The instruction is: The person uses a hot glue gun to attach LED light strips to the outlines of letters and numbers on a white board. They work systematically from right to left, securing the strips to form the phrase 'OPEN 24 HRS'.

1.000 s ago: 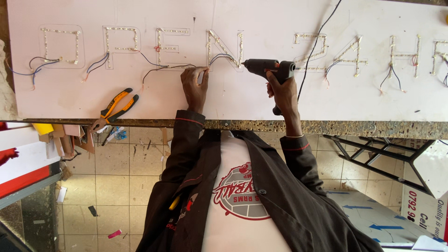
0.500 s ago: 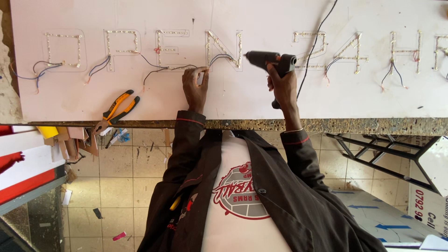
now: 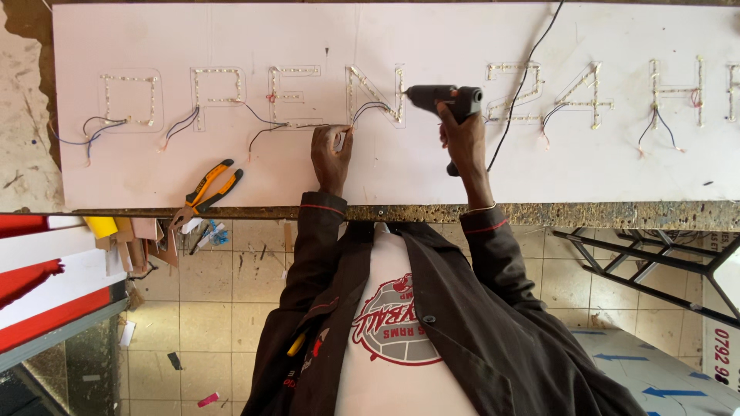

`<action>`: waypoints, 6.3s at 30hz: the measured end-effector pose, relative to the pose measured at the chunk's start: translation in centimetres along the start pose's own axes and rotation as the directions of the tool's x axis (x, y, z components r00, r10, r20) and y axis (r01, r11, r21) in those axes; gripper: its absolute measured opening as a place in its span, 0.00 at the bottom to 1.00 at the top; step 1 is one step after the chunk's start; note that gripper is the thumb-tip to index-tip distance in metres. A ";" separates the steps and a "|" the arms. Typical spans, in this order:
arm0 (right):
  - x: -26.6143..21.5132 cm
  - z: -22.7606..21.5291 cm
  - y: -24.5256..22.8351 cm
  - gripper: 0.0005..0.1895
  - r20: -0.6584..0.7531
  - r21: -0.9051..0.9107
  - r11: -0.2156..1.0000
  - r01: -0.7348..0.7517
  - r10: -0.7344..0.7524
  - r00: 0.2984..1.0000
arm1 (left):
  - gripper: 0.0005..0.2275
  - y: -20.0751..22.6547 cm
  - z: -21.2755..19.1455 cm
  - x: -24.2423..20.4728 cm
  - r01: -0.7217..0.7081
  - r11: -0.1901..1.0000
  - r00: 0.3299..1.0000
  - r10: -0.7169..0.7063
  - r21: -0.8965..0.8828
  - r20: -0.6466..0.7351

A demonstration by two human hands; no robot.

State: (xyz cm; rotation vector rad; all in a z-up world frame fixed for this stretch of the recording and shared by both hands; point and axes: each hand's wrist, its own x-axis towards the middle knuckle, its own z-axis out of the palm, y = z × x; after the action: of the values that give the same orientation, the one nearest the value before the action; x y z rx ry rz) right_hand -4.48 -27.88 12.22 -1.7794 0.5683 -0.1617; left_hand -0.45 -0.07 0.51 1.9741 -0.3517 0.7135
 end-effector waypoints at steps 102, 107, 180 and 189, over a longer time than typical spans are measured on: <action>-9.2 14.9 -7.5 0.26 0.224 -0.348 0.937 -0.023 0.107 0.969 | 0.22 -10.5 -12.0 1.2 0.006 0.898 0.974 -0.105 0.441 0.202; -6.4 17.9 -4.3 0.27 0.319 -0.285 0.958 0.042 0.053 0.946 | 0.14 -10.6 -11.7 1.1 0.029 0.906 0.984 -0.100 0.422 0.146; -3.4 23.9 -7.9 0.24 0.255 -0.153 0.987 0.052 -0.012 0.967 | 0.10 -11.6 -11.5 0.8 0.026 0.895 0.996 -0.061 0.445 0.063; -2.1 24.0 -6.4 0.21 0.280 -0.064 0.996 0.056 -0.036 0.959 | 0.12 -12.4 -11.2 0.5 -0.008 0.896 0.998 -0.018 0.444 0.055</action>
State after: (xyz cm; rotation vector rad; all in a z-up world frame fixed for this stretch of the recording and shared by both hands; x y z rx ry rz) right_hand 5.05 -4.87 11.64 -1.8453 0.3326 0.0789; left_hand 2.64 15.73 -3.91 2.4316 -0.2295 0.7863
